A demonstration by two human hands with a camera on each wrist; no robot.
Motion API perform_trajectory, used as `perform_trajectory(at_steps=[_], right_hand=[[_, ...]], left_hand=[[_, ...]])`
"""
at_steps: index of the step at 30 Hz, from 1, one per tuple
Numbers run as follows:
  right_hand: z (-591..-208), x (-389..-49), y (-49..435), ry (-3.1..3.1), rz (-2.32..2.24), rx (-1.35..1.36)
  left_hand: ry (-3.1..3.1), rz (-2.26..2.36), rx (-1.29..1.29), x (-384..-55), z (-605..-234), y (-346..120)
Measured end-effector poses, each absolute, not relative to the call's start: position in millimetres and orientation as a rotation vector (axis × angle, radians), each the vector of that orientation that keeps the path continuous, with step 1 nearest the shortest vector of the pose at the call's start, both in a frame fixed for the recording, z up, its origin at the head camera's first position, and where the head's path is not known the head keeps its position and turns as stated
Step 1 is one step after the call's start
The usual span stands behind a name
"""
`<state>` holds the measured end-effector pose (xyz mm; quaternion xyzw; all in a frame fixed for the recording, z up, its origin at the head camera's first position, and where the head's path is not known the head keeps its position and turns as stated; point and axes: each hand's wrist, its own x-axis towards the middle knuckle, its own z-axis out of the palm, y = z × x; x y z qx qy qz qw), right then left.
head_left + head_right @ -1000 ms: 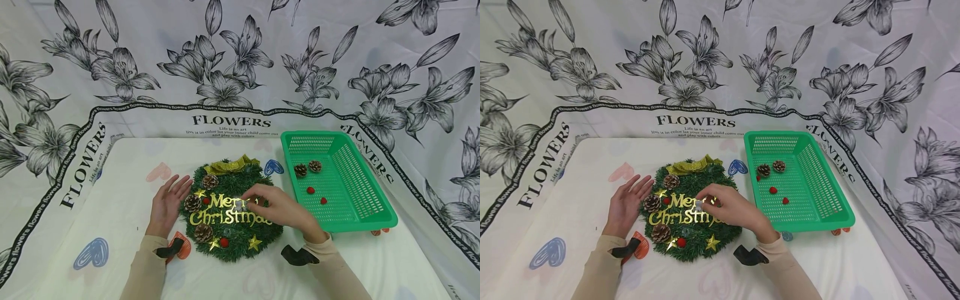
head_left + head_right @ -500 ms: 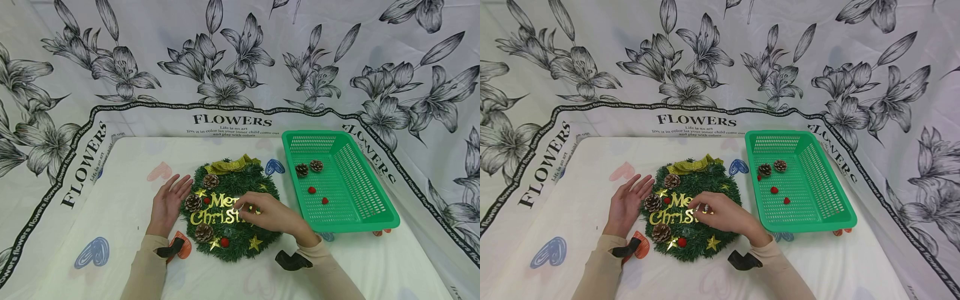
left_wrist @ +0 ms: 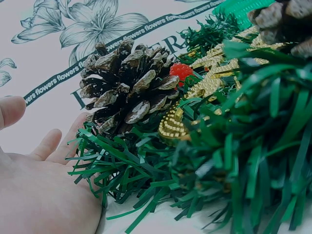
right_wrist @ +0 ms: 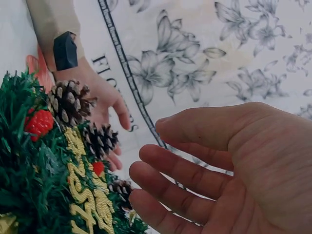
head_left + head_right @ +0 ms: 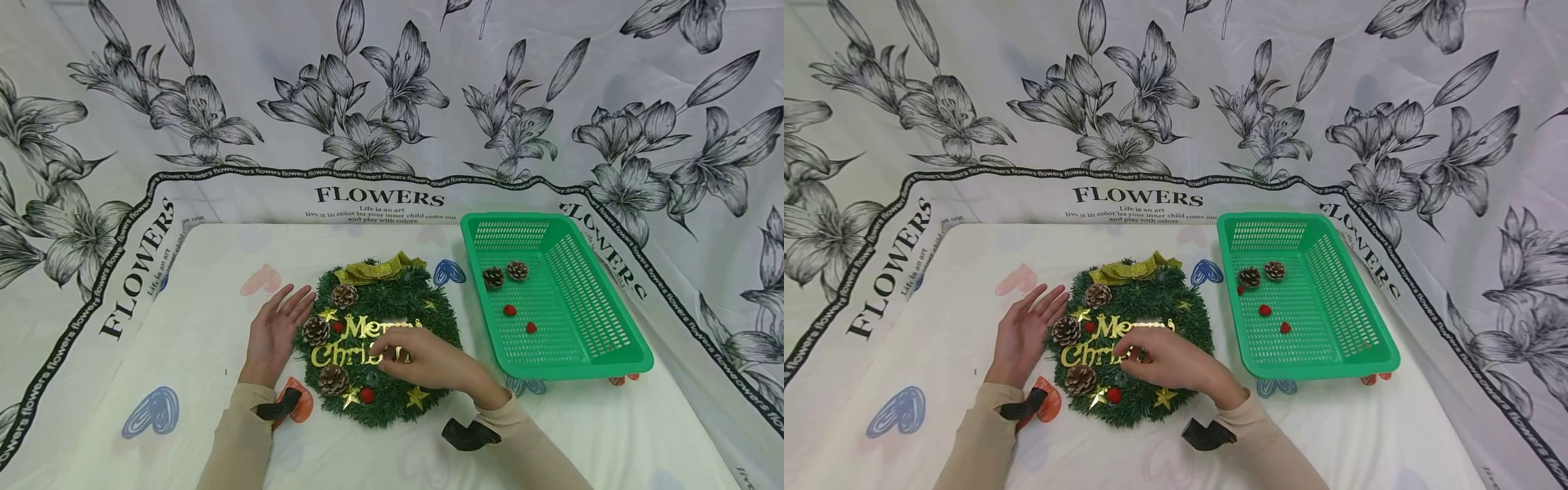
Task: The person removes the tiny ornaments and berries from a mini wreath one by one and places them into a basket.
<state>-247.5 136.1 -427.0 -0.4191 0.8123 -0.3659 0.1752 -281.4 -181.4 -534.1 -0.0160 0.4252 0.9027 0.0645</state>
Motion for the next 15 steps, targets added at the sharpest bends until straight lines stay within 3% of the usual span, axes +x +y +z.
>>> perform_trajectory(at_steps=[15], right_hand=[[-440.2,-242.7,127.4,2.233,-1.014,-1.128]], left_hand=[[1.294,2.718,-0.031,-281.0,-532.6,-181.1]])
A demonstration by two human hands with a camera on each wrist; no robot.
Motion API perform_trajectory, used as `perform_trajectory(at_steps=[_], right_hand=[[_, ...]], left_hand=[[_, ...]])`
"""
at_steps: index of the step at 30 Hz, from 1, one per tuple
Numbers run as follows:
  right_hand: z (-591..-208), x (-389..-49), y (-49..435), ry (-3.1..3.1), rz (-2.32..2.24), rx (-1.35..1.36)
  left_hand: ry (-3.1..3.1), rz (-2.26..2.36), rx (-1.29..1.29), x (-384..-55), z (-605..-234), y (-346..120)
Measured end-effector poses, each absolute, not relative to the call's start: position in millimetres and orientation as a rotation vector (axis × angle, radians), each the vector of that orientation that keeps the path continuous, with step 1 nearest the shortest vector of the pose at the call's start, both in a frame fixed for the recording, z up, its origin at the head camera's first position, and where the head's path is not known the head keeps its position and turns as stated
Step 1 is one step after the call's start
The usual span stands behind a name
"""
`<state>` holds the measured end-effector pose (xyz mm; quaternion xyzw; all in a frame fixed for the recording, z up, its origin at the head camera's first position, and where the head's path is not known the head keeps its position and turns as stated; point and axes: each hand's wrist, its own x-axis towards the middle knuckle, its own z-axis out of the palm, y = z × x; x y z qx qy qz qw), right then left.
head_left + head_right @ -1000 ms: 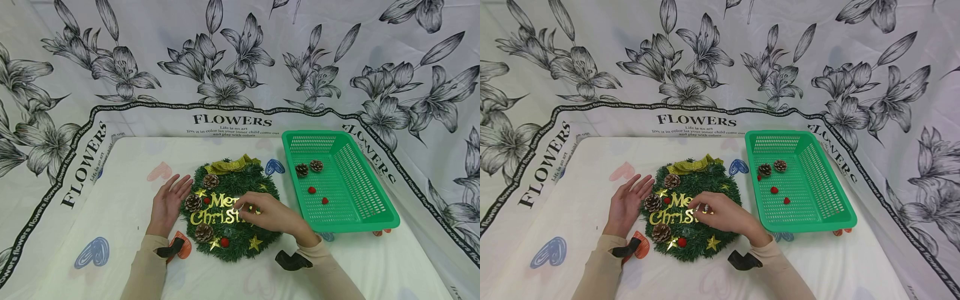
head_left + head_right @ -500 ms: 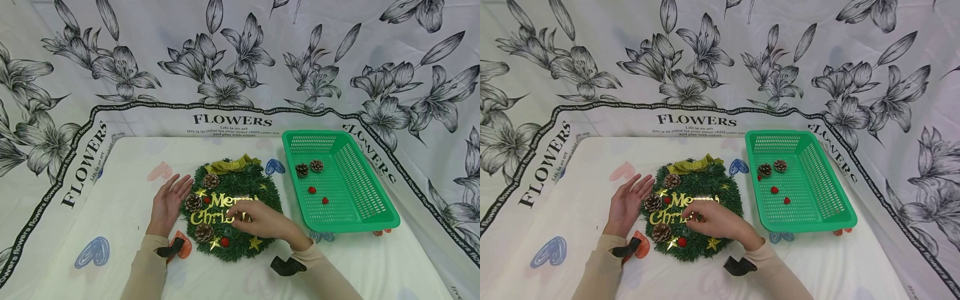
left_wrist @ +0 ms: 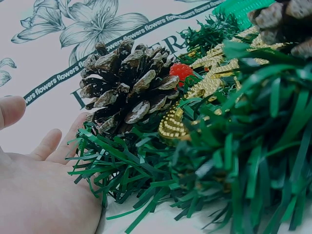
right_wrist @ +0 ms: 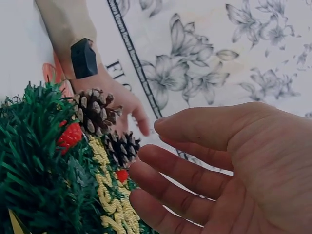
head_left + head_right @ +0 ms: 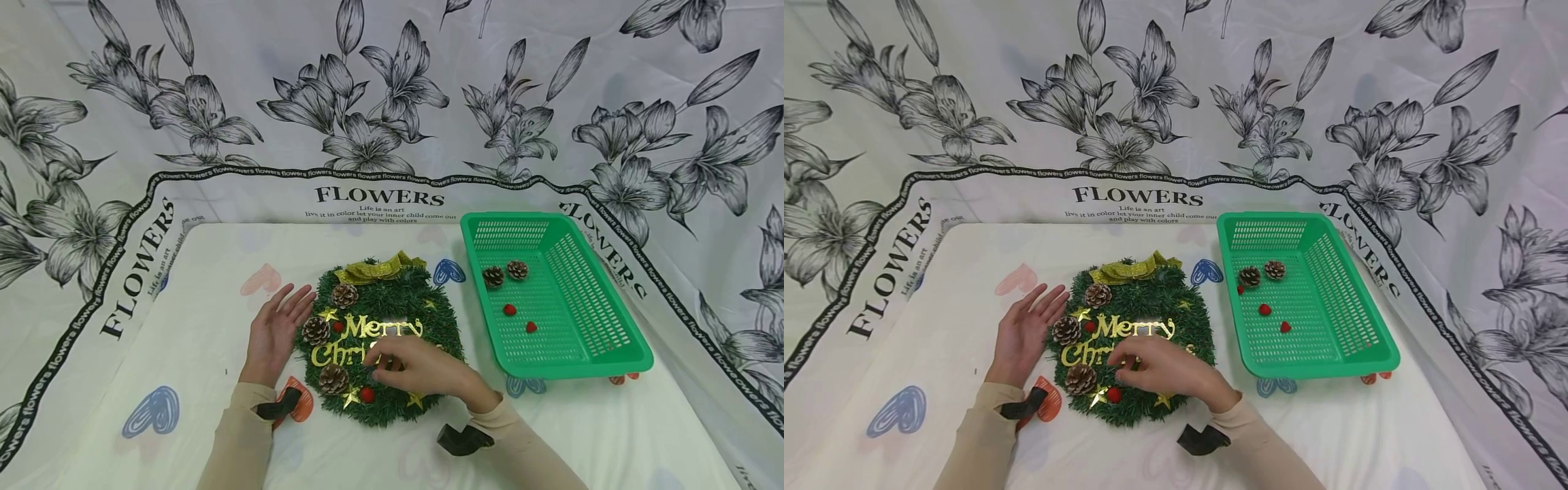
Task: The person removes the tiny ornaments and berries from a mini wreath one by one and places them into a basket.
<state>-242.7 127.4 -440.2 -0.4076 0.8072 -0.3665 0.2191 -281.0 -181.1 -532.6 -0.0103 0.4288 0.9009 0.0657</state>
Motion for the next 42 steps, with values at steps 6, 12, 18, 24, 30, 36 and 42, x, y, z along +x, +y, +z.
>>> perform_trajectory(at_steps=[6,12,18,24,30,36,42], right_hand=[[-446.2,-240.6,122.1,2.193,-1.002,-1.1],[-452.9,-237.0,117.0,2.159,-0.979,-1.097],[-456.0,-234.4,113.5,2.151,-0.946,-1.095],[-457.5,-233.2,111.9,2.178,-0.9,-1.124],[-460.3,-232.1,111.6,2.194,-0.87,-1.124],[-464.0,-232.2,110.7,2.184,-0.869,-1.112],[-467.9,-232.1,109.9,2.185,-0.858,-1.11]], left_hand=[[1.29,2.721,-0.035,-280.9,-532.3,-181.1],[1.292,2.722,-0.038,-281.2,-532.8,-180.6],[1.289,2.727,-0.032,-281.2,-533.3,-180.6],[1.276,2.731,-0.036,-282.0,-534.5,-180.8],[1.268,2.735,-0.042,-282.7,-535.5,-181.3],[1.275,2.725,-0.04,-282.6,-534.7,-180.9],[1.286,2.735,-0.081,-283.3,-535.4,-180.6]])
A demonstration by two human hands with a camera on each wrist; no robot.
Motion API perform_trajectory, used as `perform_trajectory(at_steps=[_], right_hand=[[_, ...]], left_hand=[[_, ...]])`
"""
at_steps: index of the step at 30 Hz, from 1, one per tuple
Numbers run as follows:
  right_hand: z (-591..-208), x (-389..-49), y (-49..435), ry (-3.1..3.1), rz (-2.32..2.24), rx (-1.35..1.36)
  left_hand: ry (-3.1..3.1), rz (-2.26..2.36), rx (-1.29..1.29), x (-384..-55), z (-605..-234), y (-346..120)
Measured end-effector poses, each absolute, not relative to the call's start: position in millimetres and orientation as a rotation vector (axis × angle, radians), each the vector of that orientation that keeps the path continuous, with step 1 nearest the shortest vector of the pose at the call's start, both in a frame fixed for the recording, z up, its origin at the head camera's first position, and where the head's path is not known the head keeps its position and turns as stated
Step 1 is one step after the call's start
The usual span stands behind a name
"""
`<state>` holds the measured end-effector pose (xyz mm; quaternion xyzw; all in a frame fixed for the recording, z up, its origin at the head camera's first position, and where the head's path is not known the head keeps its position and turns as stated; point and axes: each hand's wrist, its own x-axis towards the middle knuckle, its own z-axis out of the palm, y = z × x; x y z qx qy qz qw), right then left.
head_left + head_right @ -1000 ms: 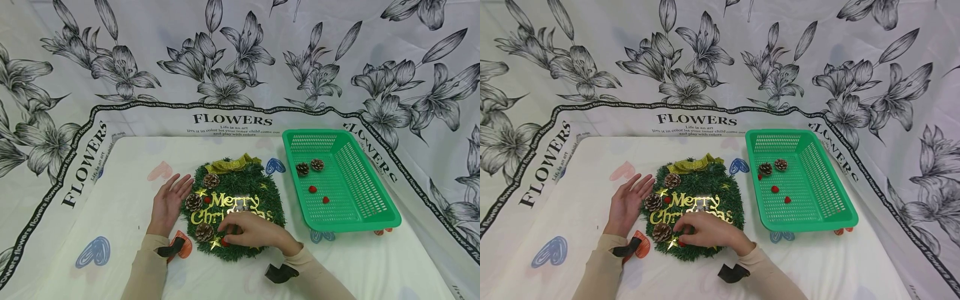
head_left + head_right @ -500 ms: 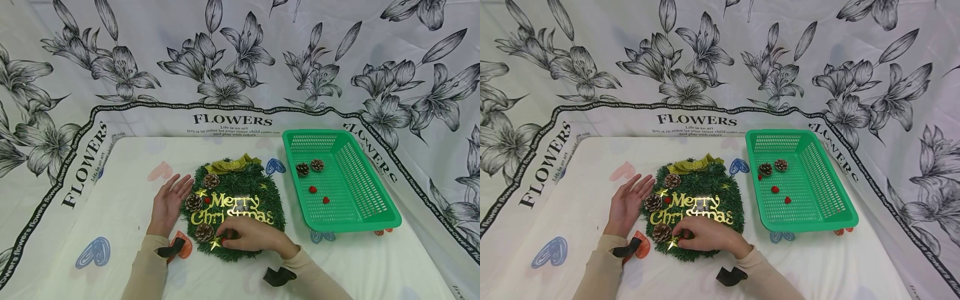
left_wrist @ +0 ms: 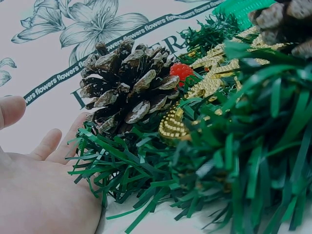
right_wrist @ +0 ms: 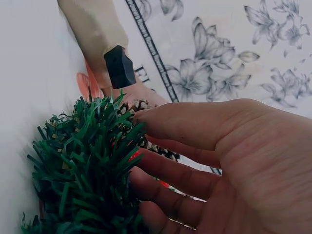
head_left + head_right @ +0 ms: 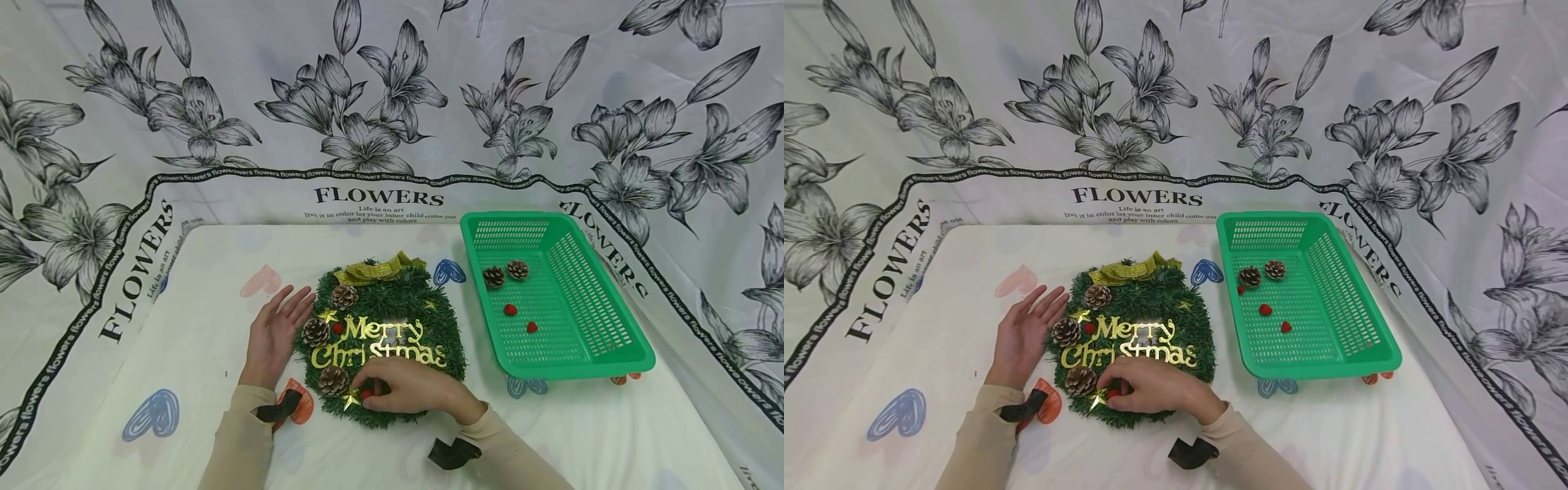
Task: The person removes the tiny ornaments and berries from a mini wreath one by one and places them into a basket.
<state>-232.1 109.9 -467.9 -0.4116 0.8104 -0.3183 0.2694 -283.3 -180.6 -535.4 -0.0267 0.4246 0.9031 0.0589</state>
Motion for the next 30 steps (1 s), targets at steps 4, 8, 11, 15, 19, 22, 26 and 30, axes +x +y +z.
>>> perform_trajectory(at_steps=[4,8,11,15,19,22,26,30], right_hand=[[-469.8,-231.9,110.6,2.184,-0.847,-1.092],[-471.5,-232.1,111.8,2.183,-0.837,-1.091],[-471.5,-231.8,112.6,2.175,-0.831,-1.109],[-471.6,-231.2,113.6,2.166,-0.808,-1.126],[-472.5,-230.5,113.8,2.18,-0.774,-1.144],[-472.8,-230.0,113.8,2.198,-0.752,-1.155],[-474.0,-229.7,113.6,2.219,-0.741,-1.158],[-475.6,-229.7,113.2,2.227,-0.754,-1.164]], left_hand=[[1.27,2.741,-0.072,-283.5,-535.4,-180.8],[1.25,2.742,-0.054,-282.4,-534.9,-181.5],[1.234,2.744,-0.054,-281.7,-534.9,-182.0],[1.227,2.745,-0.051,-281.4,-534.8,-181.7],[1.232,2.744,-0.046,-281.6,-535.2,-182.0],[1.234,2.743,-0.048,-282.0,-535.6,-182.2],[1.23,2.745,-0.047,-281.9,-535.8,-181.7],[1.229,2.744,-0.045,-282.0,-535.9,-181.2]])
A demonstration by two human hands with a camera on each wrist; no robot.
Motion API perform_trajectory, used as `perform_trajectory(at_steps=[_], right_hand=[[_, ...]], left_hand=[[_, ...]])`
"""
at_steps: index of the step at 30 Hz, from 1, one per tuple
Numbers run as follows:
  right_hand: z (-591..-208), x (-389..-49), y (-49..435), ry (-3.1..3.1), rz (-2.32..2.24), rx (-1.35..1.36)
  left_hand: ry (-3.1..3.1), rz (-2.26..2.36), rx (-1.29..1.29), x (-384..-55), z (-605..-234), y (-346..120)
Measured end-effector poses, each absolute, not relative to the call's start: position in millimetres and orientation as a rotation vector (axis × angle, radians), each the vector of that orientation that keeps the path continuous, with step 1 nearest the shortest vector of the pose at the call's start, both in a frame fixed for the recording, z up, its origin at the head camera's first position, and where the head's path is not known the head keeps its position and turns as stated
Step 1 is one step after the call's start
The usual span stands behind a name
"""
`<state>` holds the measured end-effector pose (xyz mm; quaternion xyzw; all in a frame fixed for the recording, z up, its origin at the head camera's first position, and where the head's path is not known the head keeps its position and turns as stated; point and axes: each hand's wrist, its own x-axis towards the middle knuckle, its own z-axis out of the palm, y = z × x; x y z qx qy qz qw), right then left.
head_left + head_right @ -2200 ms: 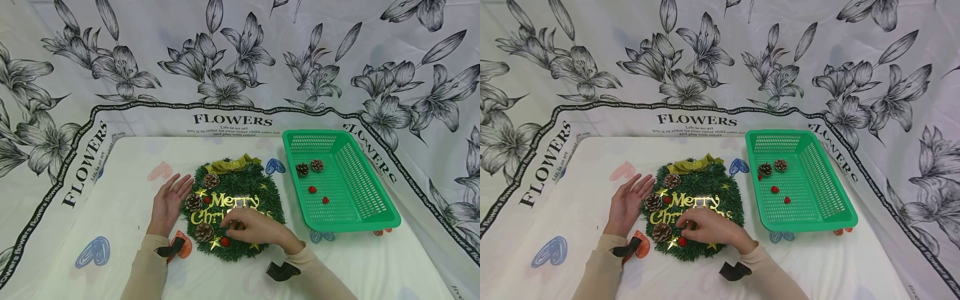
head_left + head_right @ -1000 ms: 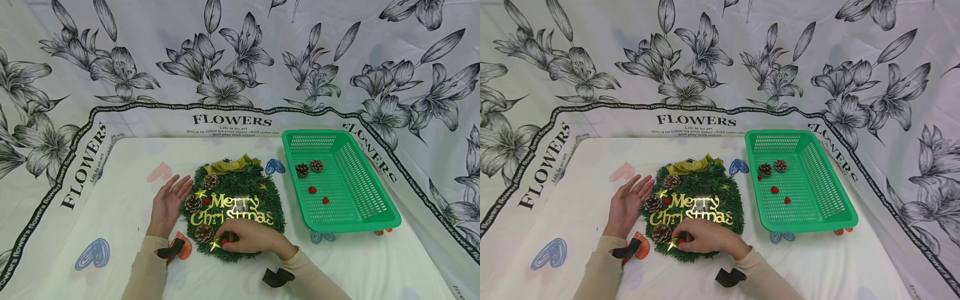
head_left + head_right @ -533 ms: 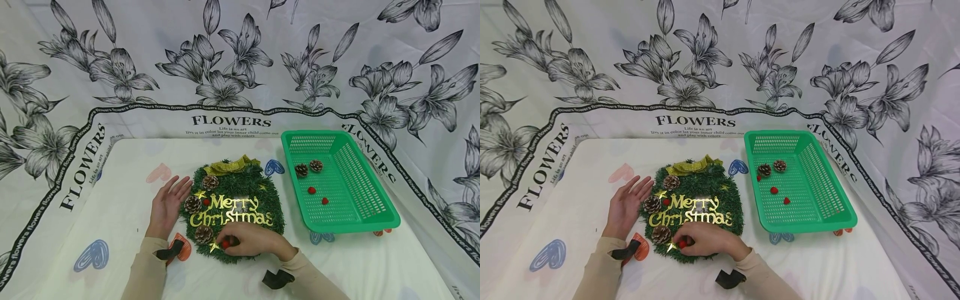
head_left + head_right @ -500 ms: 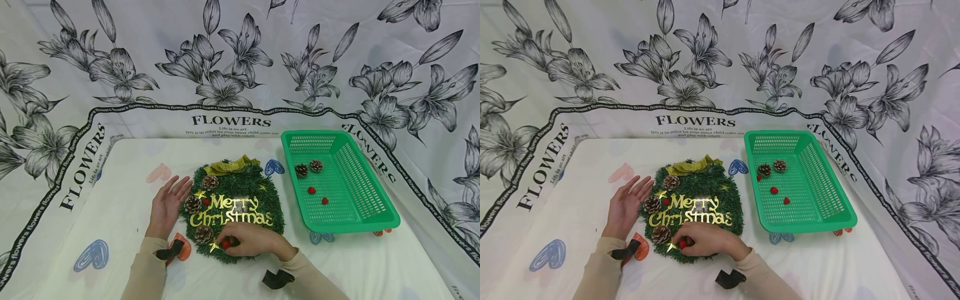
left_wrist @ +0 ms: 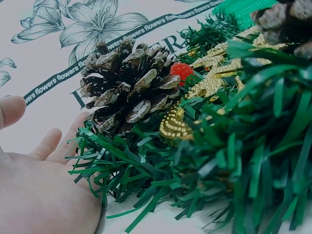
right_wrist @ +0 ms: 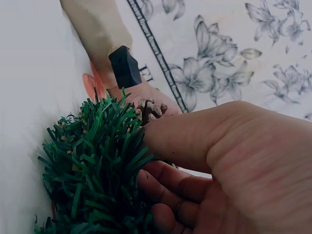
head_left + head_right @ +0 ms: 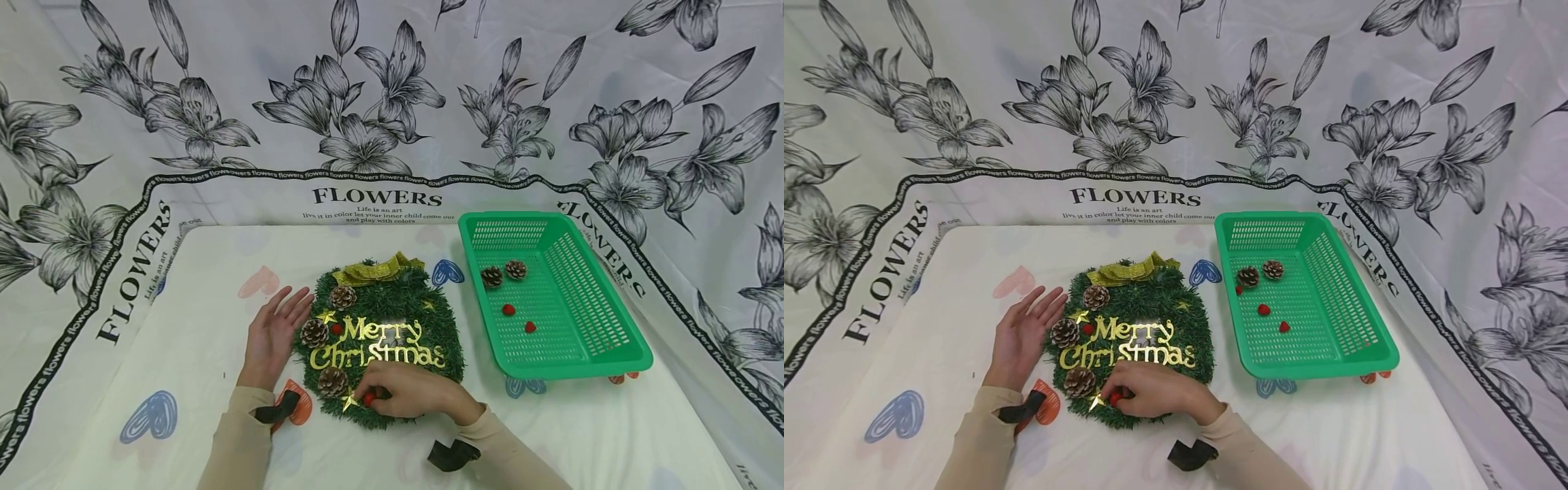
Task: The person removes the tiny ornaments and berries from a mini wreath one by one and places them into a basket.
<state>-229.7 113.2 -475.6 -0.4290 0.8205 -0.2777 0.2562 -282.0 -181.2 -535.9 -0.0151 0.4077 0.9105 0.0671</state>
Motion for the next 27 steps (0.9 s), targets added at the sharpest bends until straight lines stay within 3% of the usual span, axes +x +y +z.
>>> perform_trajectory(at_steps=[27], right_hand=[[-477.2,-229.8,112.5,2.214,-0.823,-1.14]], left_hand=[[1.234,2.745,-0.035,-281.9,-536.5,-182.4]])
